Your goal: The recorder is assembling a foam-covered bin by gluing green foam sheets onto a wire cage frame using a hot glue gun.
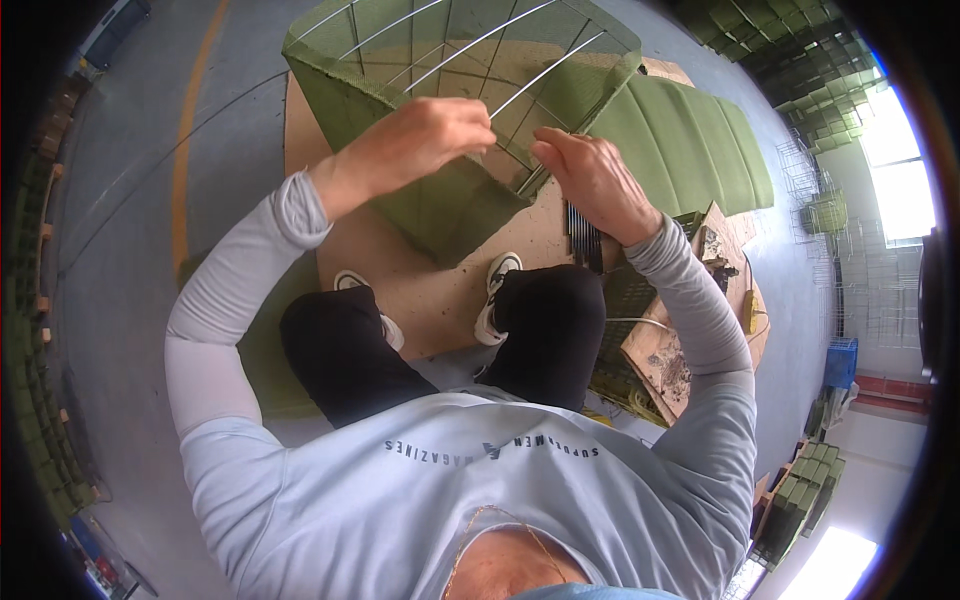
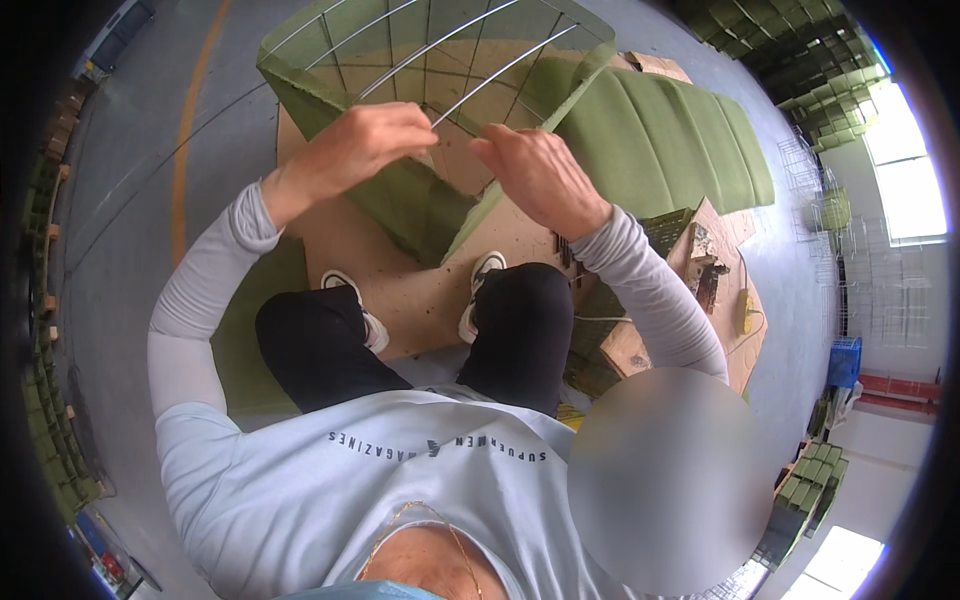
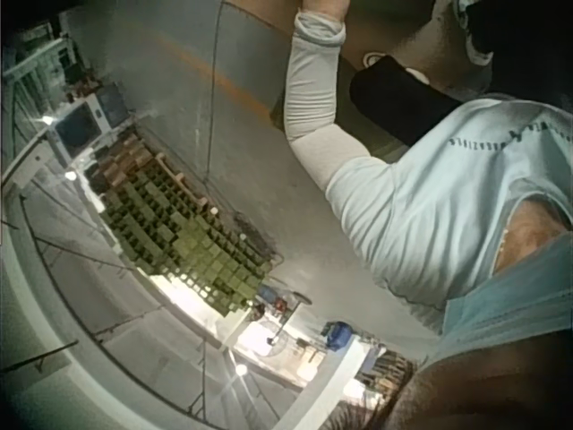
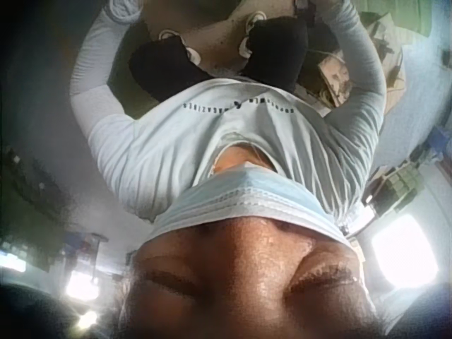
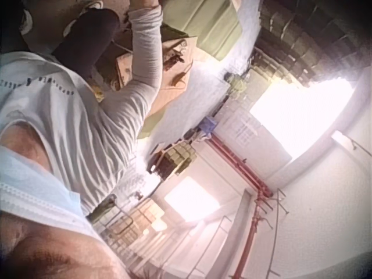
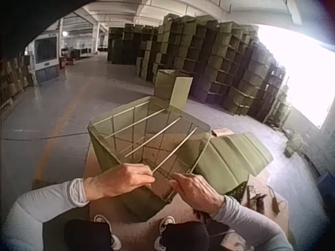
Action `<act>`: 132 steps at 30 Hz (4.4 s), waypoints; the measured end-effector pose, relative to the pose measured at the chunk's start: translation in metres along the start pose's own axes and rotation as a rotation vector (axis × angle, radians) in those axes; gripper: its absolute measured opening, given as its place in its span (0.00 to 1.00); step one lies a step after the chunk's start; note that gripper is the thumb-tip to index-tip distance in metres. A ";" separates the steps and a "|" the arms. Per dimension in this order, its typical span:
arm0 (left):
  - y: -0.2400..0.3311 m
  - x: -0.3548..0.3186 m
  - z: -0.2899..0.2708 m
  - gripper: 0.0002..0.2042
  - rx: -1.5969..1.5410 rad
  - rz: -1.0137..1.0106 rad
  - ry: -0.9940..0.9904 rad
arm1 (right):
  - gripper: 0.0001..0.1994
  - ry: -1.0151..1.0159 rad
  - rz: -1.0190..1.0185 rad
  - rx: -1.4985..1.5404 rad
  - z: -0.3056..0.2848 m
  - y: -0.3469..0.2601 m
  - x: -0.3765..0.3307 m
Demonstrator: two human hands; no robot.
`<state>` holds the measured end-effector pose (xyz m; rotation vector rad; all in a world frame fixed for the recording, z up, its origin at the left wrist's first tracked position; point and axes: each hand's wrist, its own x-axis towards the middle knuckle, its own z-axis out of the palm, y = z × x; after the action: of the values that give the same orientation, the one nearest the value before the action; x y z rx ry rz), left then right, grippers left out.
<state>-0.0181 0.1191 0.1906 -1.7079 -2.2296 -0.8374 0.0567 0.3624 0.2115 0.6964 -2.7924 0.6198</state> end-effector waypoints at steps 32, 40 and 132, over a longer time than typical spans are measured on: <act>0.013 0.014 -0.003 0.22 0.023 -0.002 -0.109 | 0.21 -0.171 -0.503 -0.112 -0.016 0.067 -0.002; 0.001 0.014 0.007 0.10 0.071 0.011 -0.344 | 0.15 -0.395 -0.530 -0.195 -0.017 0.074 0.011; -0.235 -0.094 -0.100 0.11 -0.359 -1.246 0.256 | 0.12 -0.329 0.394 0.333 -0.024 0.185 0.114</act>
<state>-0.2263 -0.0520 0.1545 -0.0110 -2.9070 -1.5997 -0.1302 0.4756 0.2007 0.3154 -3.2008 1.1582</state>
